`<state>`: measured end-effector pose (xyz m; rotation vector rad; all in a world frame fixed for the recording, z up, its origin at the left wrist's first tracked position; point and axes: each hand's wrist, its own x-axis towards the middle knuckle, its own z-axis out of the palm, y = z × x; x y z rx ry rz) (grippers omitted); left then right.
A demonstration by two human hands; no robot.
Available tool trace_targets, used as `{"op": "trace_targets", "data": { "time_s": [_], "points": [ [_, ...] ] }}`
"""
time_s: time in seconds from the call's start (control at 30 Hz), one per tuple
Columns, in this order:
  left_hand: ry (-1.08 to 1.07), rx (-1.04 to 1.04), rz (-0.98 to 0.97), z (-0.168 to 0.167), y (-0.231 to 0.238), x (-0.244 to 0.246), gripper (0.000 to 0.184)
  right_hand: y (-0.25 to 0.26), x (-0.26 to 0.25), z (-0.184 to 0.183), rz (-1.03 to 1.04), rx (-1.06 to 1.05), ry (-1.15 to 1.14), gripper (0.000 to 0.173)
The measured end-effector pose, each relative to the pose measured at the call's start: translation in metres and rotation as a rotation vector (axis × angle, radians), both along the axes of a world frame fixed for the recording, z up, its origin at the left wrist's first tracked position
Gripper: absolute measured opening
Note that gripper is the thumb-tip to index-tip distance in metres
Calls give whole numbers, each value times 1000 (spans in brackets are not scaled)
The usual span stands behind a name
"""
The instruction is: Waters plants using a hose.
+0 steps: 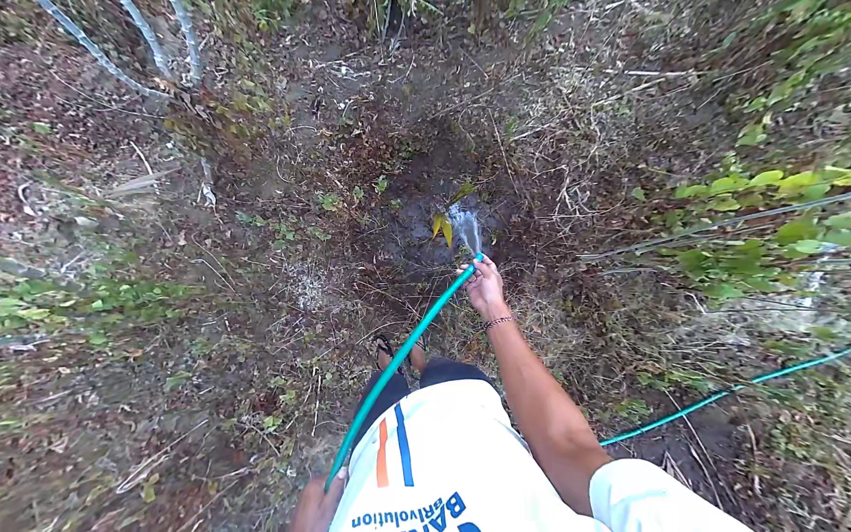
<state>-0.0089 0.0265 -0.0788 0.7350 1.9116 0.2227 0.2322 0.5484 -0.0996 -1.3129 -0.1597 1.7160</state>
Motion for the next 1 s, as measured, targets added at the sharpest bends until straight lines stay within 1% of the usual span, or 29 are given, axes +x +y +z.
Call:
{"op": "trace_targets", "data": {
  "time_s": [0.07, 0.23, 0.33, 0.37, 0.4, 0.47, 0.5, 0.6, 0.67, 0.7, 0.73, 0.8, 0.83, 0.87, 0.93, 1.0],
  "points": [
    [10, -10, -3, 3, -3, 0, 64, 0, -2, -1, 28, 10, 3, 28],
    [44, -74, -55, -2, -20, 0, 70, -5, -14, -3, 69, 1, 10, 32],
    [11, -115, -58, 11, -18, 2, 69, -8, -22, -1, 84, -12, 19, 33],
    [15, -125, -49, 10, -21, 3, 69, -9, -24, -1, 98, -17, 22, 33],
    [18, -130, -34, 15, -20, 6, 68, -10, -25, -1, 111, -24, 21, 33],
    [-17, -184, -11, 43, -3, 10, 63, -13, -29, -2, 128, -45, 4, 32],
    [-1, -163, -8, 51, -2, 12, 59, -15, -31, -4, 140, -58, -1, 32],
    [63, -80, -33, 56, -20, 16, 55, -26, -34, -14, 197, -115, 3, 31],
    [49, -144, -24, 64, -25, 18, 54, -37, -38, -22, 227, -151, 8, 31],
    [6, -215, -15, 63, -31, 17, 54, -42, -41, -27, 239, -172, 11, 30],
    [-37, -280, -16, 52, -48, 13, 55, -48, -44, -31, 250, -193, 17, 30],
    [9, -201, -36, 9, -110, 10, 59, -59, -50, -38, 255, -233, 32, 31],
    [7, -202, -43, 5, -122, 9, 57, -64, -53, -41, 258, -252, 41, 31],
    [-7, -257, -38, 15, -117, 8, 54, -69, -56, -44, 261, -273, 49, 32],
    [-36, -458, 18, 40, -91, 11, 43, -79, -59, -50, 276, -312, 53, 32],
    [-5, -455, 59, 57, -81, 15, 36, -87, -59, -56, 281, -353, 46, 31]
  ]
}}
